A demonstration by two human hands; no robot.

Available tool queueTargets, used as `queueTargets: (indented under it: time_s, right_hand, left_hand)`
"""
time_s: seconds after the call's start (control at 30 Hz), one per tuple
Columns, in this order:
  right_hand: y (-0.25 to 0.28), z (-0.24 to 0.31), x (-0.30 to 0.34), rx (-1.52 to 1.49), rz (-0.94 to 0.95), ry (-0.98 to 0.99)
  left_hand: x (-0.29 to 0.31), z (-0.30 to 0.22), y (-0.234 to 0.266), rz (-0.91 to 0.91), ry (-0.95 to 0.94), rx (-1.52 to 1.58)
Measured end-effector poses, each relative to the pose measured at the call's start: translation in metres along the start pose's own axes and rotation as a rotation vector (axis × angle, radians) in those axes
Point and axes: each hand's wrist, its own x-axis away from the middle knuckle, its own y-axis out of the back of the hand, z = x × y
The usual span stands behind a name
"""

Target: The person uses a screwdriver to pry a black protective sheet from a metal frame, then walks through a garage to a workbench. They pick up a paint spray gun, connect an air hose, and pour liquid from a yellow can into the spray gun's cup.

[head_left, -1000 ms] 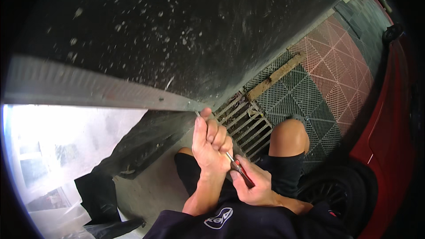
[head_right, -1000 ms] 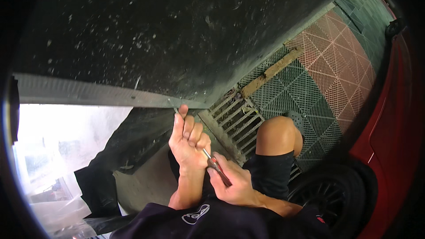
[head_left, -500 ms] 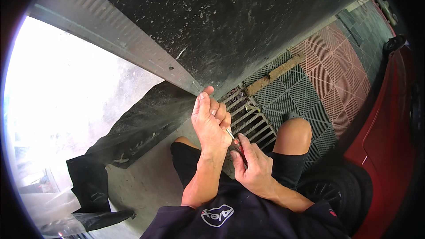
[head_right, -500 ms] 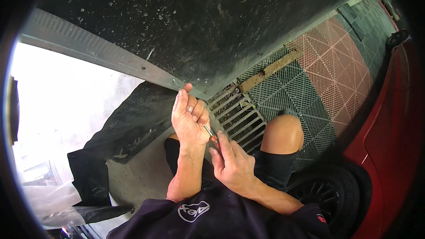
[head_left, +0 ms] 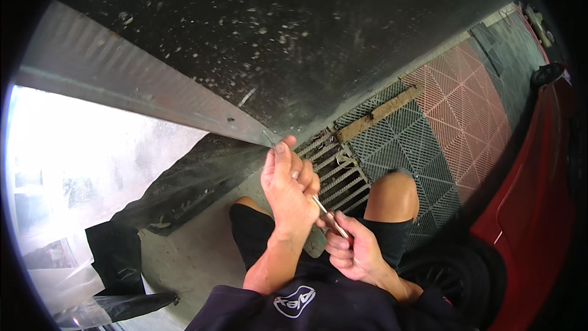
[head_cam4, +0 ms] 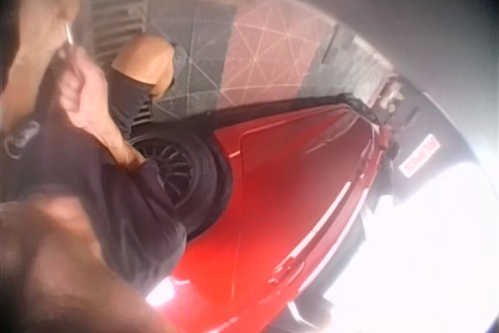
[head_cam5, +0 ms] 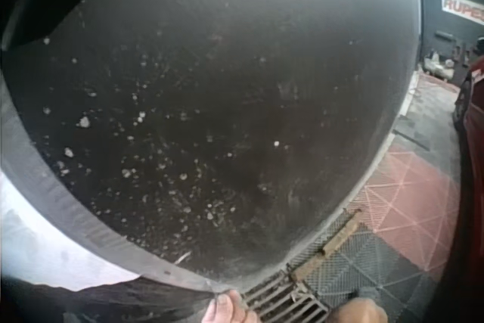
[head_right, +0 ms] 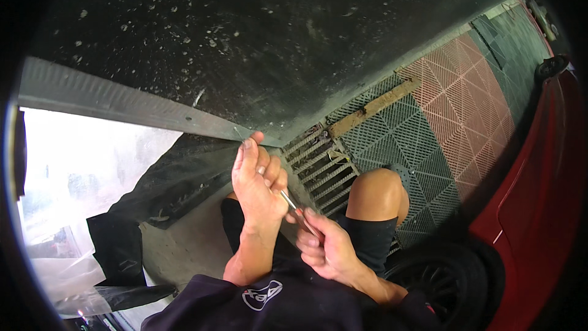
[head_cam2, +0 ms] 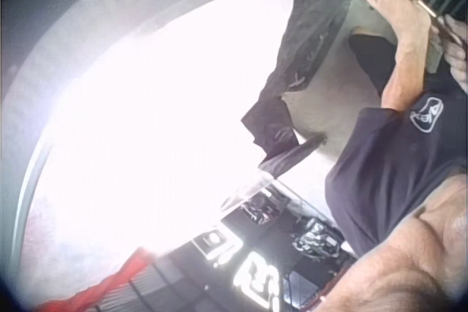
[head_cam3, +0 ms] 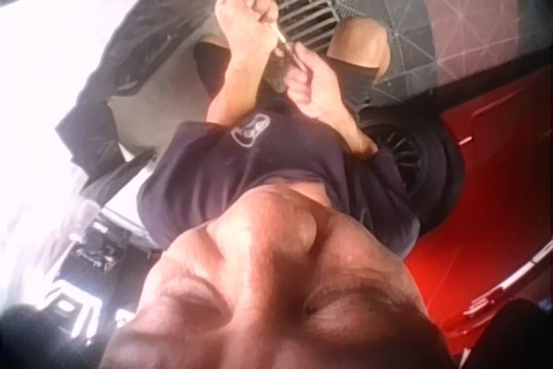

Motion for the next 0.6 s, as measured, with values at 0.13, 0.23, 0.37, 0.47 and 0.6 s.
queueTargets:
  time_s: [0.13, 0.23, 0.37, 0.47, 0.6]
  right_hand:
    - [-0.008, -0.003, 0.002, 0.513, -0.164, 0.269]
    - [-0.013, -0.014, 0.001, 1.627, -0.354, 1.237]
    - [0.000, -0.028, -0.013, 1.794, -0.396, 1.290]
    - [0.000, -0.035, -0.018, 1.501, -0.356, 1.299]
    - [-0.006, -0.023, -0.002, 0.561, -0.163, 0.455]
  left_hand:
    - [-0.005, -0.003, -0.001, -0.001, -0.016, 0.000]
    - [-0.010, -0.004, 0.009, 0.057, -0.028, 0.054]
    - [0.001, 0.000, 0.017, 0.132, 0.077, 0.264]
    - [0.011, 0.006, 0.033, 0.284, 0.179, 0.275]
    - [0.015, 0.004, 0.029, 0.178, 0.138, 0.201]
